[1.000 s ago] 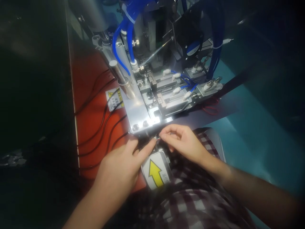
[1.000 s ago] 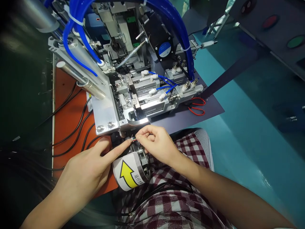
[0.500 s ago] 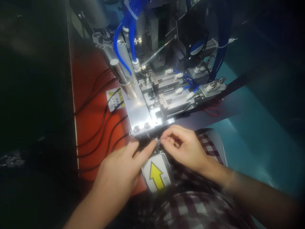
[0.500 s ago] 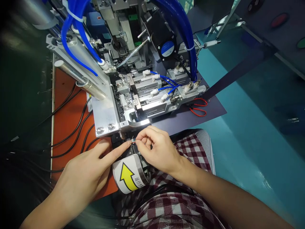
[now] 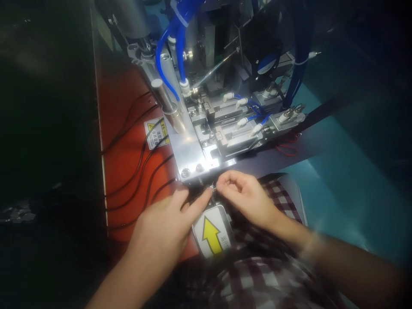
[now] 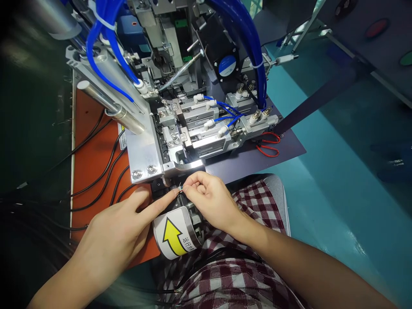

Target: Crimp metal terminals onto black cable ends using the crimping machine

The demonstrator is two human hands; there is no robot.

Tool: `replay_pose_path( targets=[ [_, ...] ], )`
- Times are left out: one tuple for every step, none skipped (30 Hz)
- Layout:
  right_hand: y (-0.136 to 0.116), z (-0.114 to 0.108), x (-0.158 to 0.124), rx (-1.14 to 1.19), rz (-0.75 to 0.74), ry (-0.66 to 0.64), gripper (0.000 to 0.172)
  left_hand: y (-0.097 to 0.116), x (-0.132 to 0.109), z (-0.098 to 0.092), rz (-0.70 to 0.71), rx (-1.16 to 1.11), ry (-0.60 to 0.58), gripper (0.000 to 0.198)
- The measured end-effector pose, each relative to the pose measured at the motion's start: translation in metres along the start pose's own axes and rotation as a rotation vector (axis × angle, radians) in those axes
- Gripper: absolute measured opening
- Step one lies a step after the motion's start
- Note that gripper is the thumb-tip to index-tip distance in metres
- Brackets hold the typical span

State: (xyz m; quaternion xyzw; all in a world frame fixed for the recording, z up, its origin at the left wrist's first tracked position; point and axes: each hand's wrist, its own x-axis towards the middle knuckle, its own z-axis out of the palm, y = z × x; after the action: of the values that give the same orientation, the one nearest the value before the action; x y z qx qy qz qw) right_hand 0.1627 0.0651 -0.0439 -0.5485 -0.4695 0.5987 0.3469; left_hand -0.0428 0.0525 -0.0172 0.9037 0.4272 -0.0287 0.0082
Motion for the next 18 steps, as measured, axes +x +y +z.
replay_pose_path(
  targets=[
    [0.0004, -0.0001, -0.0005, -0.008, -0.020, 0.003, 0.012, 0.0004, 0.0002, -0.0001, 0.000, 0.007, 0.001, 0.063],
    [0.0009, -0.0002, -0.0010, -0.018, -0.038, 0.005, 0.012, 0.0008, 0.0005, -0.0001, 0.000, 0.015, 0.002, 0.063],
    [0.0015, -0.0002, -0.0014, -0.030, -0.055, 0.007, 0.012, 0.0012, 0.0010, -0.0001, -0.001, 0.022, 0.003, 0.063],
    [0.0021, -0.0001, -0.0017, -0.043, -0.070, 0.008, 0.012, 0.0016, 0.0015, -0.0002, -0.003, 0.029, 0.002, 0.063],
    [0.0026, 0.0000, -0.0019, -0.058, -0.086, 0.011, 0.012, 0.0020, 0.0019, -0.0004, -0.006, 0.034, 0.001, 0.062],
    [0.0029, 0.0002, -0.0021, -0.076, -0.103, 0.015, 0.012, 0.0023, 0.0024, -0.0007, -0.010, 0.037, -0.003, 0.062],
    [0.0030, 0.0005, -0.0022, -0.098, -0.121, 0.020, 0.011, 0.0025, 0.0026, -0.0011, -0.013, 0.037, -0.009, 0.062],
    [0.0030, 0.0008, -0.0023, -0.123, -0.138, 0.023, 0.011, 0.0027, 0.0028, -0.0016, -0.018, 0.037, -0.016, 0.061],
    [0.0029, 0.0012, -0.0025, -0.149, -0.155, 0.027, 0.011, 0.0028, 0.0027, -0.0021, -0.020, 0.036, -0.021, 0.061],
    [0.0028, 0.0015, -0.0026, -0.171, -0.169, 0.031, 0.011, 0.0028, 0.0026, -0.0026, -0.021, 0.035, -0.024, 0.061],
    [0.0026, 0.0018, -0.0027, -0.188, -0.181, 0.034, 0.011, 0.0029, 0.0024, -0.0031, -0.021, 0.036, -0.025, 0.060],
    [0.0025, 0.0020, -0.0027, -0.196, -0.188, 0.035, 0.011, 0.0029, 0.0022, -0.0034, -0.020, 0.037, -0.025, 0.059],
    [0.0025, 0.0021, -0.0027, -0.193, -0.189, 0.035, 0.011, 0.0030, 0.0020, -0.0036, -0.019, 0.039, -0.023, 0.059],
    [0.0024, 0.0020, -0.0025, -0.176, -0.178, 0.034, 0.011, 0.0030, 0.0020, -0.0038, -0.017, 0.039, -0.023, 0.059],
    [0.0024, 0.0015, -0.0022, -0.147, -0.154, 0.031, 0.011, 0.0031, 0.0021, -0.0040, -0.018, 0.041, -0.024, 0.059],
    [0.0024, 0.0009, -0.0019, -0.109, -0.119, 0.027, 0.011, 0.0032, 0.0024, -0.0041, -0.020, 0.044, -0.027, 0.059],
    [0.0023, -0.0001, -0.0017, -0.071, -0.076, 0.022, 0.012, 0.0033, 0.0027, -0.0042, -0.023, 0.048, -0.031, 0.059],
    [0.0020, -0.0012, -0.0016, -0.038, -0.036, 0.019, 0.012, 0.0034, 0.0030, -0.0043, -0.025, 0.051, -0.035, 0.060]
  ],
)
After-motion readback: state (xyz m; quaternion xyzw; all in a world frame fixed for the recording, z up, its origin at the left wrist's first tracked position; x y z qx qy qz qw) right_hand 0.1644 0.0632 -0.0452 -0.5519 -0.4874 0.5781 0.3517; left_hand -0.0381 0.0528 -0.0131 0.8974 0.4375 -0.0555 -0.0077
